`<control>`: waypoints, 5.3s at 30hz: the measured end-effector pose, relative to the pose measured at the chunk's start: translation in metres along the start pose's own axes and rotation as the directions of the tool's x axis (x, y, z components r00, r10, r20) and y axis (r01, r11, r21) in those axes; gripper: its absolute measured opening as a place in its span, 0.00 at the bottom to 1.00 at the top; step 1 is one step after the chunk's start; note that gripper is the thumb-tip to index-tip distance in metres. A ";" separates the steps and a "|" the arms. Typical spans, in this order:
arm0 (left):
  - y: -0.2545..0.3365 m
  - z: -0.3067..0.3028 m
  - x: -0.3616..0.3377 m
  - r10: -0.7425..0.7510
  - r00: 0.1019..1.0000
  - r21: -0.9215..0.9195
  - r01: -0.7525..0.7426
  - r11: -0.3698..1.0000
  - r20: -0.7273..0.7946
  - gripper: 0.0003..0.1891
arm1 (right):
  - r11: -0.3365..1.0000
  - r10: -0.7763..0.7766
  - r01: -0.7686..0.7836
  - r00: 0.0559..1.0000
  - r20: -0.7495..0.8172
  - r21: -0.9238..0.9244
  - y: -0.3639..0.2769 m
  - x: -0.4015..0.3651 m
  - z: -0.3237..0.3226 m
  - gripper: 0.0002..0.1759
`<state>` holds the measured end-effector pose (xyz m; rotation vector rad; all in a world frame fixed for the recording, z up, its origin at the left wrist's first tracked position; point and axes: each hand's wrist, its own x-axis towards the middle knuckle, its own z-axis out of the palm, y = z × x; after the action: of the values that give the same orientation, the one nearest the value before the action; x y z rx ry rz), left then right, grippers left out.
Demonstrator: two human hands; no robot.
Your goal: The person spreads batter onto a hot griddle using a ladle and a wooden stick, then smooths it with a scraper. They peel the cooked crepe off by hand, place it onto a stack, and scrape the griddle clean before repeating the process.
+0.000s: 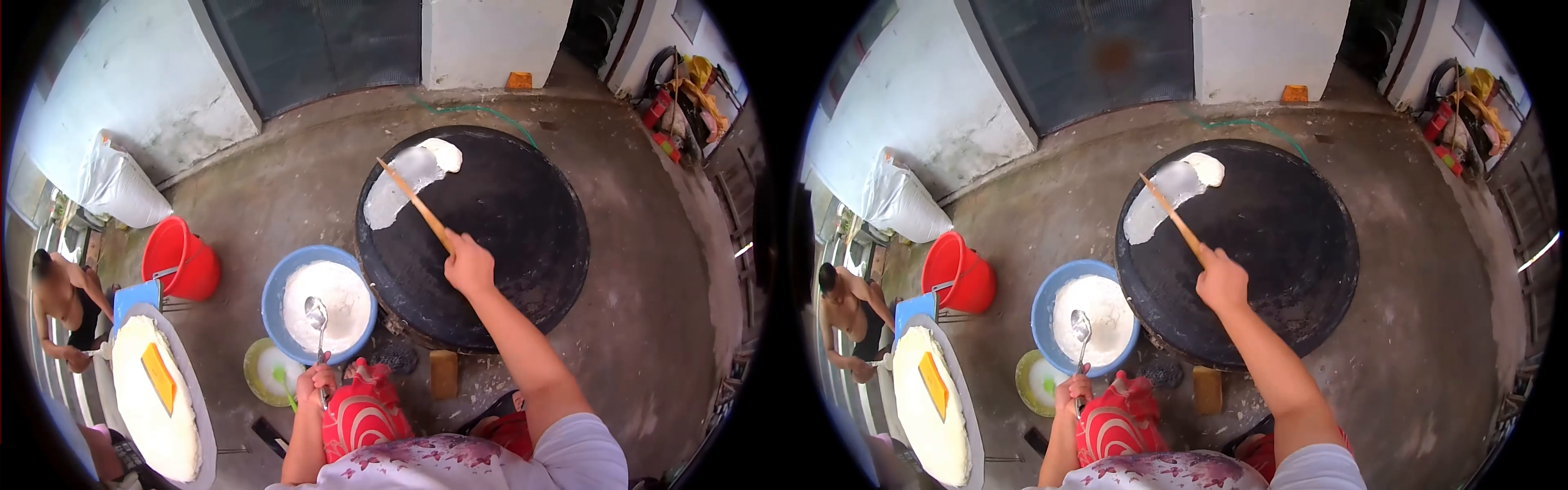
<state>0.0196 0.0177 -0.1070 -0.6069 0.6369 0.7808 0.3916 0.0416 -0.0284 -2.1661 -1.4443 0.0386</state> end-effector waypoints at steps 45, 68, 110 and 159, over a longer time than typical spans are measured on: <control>0.008 -0.001 0.000 -0.019 0.998 0.004 0.019 1.000 -0.068 0.15 | 0.851 0.319 -0.337 0.941 -0.113 -0.402 0.095 0.045 -0.018 0.27; 0.019 -0.004 -0.001 0.001 1.000 0.060 0.000 0.998 -0.006 0.15 | 0.774 0.426 -0.423 0.898 -0.107 -0.471 0.115 0.023 -0.048 0.25; -0.063 0.080 -0.077 0.141 0.981 0.238 -0.170 0.956 0.135 0.16 | 0.621 0.773 -0.726 0.630 -0.075 0.295 0.196 -0.054 -0.090 0.15; -0.056 0.077 -0.089 0.163 0.970 0.428 -0.226 0.875 0.180 0.14 | 0.914 0.202 -0.278 0.944 0.262 0.296 0.067 -0.066 -0.049 0.15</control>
<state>0.0375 0.0009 0.0211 -0.0639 0.7269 0.8219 0.4354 -0.0549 -0.0333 -2.0917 -1.1736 0.5941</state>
